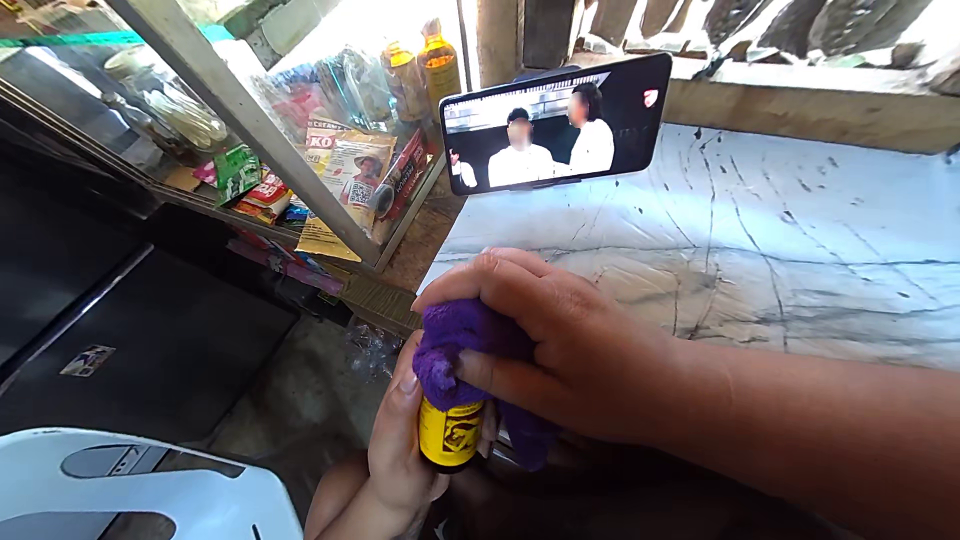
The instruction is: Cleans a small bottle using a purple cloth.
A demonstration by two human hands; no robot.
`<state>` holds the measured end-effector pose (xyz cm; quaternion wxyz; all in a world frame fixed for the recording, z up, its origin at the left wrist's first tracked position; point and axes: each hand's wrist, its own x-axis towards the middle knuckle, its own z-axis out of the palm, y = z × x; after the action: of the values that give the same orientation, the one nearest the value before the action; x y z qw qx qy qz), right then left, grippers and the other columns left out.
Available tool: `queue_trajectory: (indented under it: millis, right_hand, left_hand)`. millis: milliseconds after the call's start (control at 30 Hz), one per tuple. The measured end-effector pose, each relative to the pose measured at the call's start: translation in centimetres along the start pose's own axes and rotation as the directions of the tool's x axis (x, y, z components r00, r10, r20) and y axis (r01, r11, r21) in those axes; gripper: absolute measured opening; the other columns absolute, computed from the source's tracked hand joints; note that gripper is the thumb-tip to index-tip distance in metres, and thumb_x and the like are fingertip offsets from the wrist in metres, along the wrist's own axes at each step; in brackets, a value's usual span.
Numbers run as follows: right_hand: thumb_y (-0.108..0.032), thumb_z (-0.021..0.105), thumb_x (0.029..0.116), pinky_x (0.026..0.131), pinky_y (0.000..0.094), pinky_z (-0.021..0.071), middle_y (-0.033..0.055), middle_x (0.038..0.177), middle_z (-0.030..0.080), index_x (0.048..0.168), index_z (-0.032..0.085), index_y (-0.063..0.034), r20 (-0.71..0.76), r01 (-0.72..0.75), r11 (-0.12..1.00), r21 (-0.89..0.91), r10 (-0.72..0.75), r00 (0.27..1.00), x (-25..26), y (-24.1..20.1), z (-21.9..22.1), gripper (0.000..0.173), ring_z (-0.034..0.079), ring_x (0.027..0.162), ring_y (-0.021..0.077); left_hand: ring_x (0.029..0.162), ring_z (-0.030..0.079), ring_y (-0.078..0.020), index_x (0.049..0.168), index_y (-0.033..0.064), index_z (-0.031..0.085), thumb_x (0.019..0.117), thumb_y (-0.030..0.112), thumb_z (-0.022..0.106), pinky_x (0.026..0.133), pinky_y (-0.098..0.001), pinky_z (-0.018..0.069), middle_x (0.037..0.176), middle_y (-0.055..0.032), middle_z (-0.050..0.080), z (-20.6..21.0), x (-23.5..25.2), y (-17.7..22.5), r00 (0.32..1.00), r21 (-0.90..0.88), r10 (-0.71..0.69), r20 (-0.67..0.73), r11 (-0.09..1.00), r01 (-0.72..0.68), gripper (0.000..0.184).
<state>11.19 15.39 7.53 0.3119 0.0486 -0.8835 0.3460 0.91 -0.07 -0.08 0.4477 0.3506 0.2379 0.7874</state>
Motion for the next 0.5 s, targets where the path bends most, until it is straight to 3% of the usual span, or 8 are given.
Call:
queue_trajectory:
  millis: [133, 267, 367, 500]
  right_hand:
    - [-0.028, 0.075, 0.0879, 0.077, 0.0207, 0.0562, -0.001, 0.109, 0.062, 0.133, 0.064, -0.0156, 0.057, 0.024, 1.0, -0.003, -0.024, 0.998, -0.01, -0.01, 0.15, 0.048, 0.062, 0.099, 0.0057]
    - [-0.031, 0.079, 0.082, 0.082, 0.0237, 0.0558, 0.0037, 0.119, 0.063, 0.142, 0.058, -0.0159, 0.081, 0.065, 0.995, -0.078, -0.059, 0.995, -0.24, -0.38, 0.44, 0.065, 0.061, 0.109, 0.0113]
    - [-0.032, 0.08, 0.082, 0.081, 0.0249, 0.0564, 0.0047, 0.12, 0.062, 0.143, 0.057, -0.0158, 0.091, 0.077, 0.993, -0.085, -0.069, 0.993, -0.37, -0.43, 0.43, 0.067, 0.062, 0.108, 0.0121]
    - [-0.031, 0.078, 0.083, 0.074, 0.0199, 0.055, 0.0017, 0.111, 0.062, 0.136, 0.063, -0.017, 0.077, 0.065, 0.996, -0.068, -0.059, 0.995, -0.32, -0.54, 0.37, 0.057, 0.062, 0.099, 0.0078]
  left_hand:
    - [0.088, 0.072, -0.0174, 0.115, 0.0058, 0.071, 0.1016, 0.037, 0.056, 0.074, -0.0324, 0.0598, 0.101, -0.0107, 0.074, -0.3, -0.13, 0.02, 0.999, -0.248, -0.01, -0.05, 0.969, -0.003, 0.037]
    - [0.107, 0.07, -0.0196, 0.117, 0.0027, 0.069, 0.104, 0.028, 0.05, 0.093, -0.0379, 0.0569, 0.111, -0.0119, 0.073, -0.41, -0.12, -0.49, 0.991, -0.308, 0.083, -0.105, 0.945, -0.111, 0.034]
    - [0.108, 0.07, -0.0169, 0.12, 0.0043, 0.069, 0.1048, 0.029, 0.049, 0.095, -0.0357, 0.0564, 0.113, -0.0095, 0.073, -0.63, -0.32, -0.88, 0.988, -0.233, 0.127, -0.092, 0.962, -0.145, 0.035]
    - [0.105, 0.071, -0.0147, 0.117, 0.0062, 0.07, 0.1047, 0.03, 0.05, 0.091, -0.0333, 0.0574, 0.109, -0.0078, 0.074, -0.39, -0.37, -0.82, 0.989, -0.173, 0.124, -0.08, 0.975, -0.136, 0.034]
